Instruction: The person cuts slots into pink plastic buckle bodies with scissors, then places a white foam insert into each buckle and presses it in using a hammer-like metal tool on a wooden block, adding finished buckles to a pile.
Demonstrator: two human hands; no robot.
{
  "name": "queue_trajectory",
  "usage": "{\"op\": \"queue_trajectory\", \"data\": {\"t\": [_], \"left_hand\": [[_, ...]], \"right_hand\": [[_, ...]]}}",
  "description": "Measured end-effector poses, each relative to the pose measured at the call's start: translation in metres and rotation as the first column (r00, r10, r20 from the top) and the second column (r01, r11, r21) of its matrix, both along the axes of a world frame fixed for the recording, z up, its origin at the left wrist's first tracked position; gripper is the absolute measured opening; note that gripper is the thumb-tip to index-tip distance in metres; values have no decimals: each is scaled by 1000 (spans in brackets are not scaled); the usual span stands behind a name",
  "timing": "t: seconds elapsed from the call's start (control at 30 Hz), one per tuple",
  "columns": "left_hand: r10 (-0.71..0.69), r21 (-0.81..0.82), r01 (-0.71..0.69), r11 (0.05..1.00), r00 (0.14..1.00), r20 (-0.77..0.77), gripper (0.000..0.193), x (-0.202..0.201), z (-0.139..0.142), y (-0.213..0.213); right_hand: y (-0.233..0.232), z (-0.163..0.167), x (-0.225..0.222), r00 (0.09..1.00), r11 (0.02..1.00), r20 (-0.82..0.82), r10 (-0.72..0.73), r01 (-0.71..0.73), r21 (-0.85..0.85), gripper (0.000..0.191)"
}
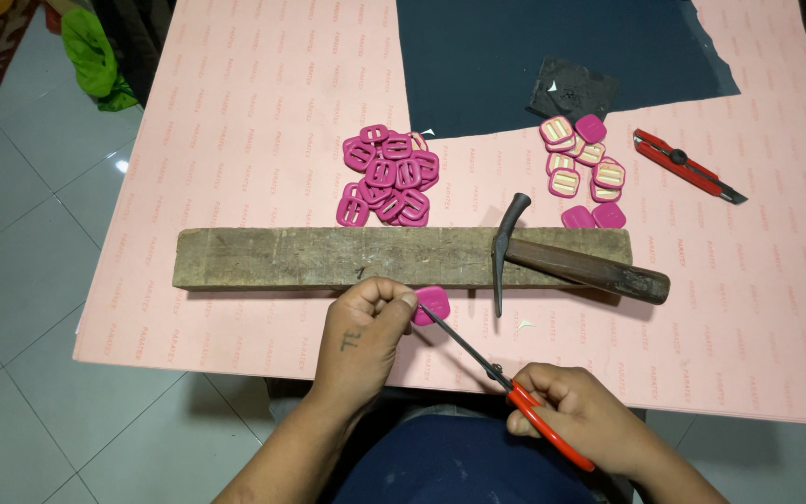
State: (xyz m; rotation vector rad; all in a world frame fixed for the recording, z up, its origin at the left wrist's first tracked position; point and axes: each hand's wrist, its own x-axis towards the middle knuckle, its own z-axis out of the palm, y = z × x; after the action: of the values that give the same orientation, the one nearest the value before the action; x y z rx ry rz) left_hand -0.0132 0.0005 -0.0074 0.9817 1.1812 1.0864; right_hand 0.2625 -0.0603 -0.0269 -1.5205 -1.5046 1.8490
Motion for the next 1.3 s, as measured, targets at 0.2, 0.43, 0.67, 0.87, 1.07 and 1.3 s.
{"op": "queue_trajectory", "data": {"t": [0.2,0.43,0.67,0.87,1.07,1.3], "left_hand": [[92,-117,-61,991,955,283,15,4,10,4],[85,-234,13,972,912,402,11,9,7,0],[90,-223,22,975,872,481,11,1,-2,-2],[89,-165,-31,986,931,355,13,8,2,-4],[56,-95,-36,995,976,211,16,8,9,-4],[65,-108,-42,993,974,216,19,10,8,-6]], "right_hand": [[-2,-5,2,936,995,-349,42,-72,-73,52],[-1,-13,2,915,993,-398,63,-98,-68,61],[2,-20,5,905,991,-422,55,-100,-86,60],[2,-12,6,936,988,-349,52,-99,-119,48],[1,-7,-1,964,988,-264,12,-51,-144,36],[-4,-6,-6,970,978,-230,-75,26,-209,31]]}}
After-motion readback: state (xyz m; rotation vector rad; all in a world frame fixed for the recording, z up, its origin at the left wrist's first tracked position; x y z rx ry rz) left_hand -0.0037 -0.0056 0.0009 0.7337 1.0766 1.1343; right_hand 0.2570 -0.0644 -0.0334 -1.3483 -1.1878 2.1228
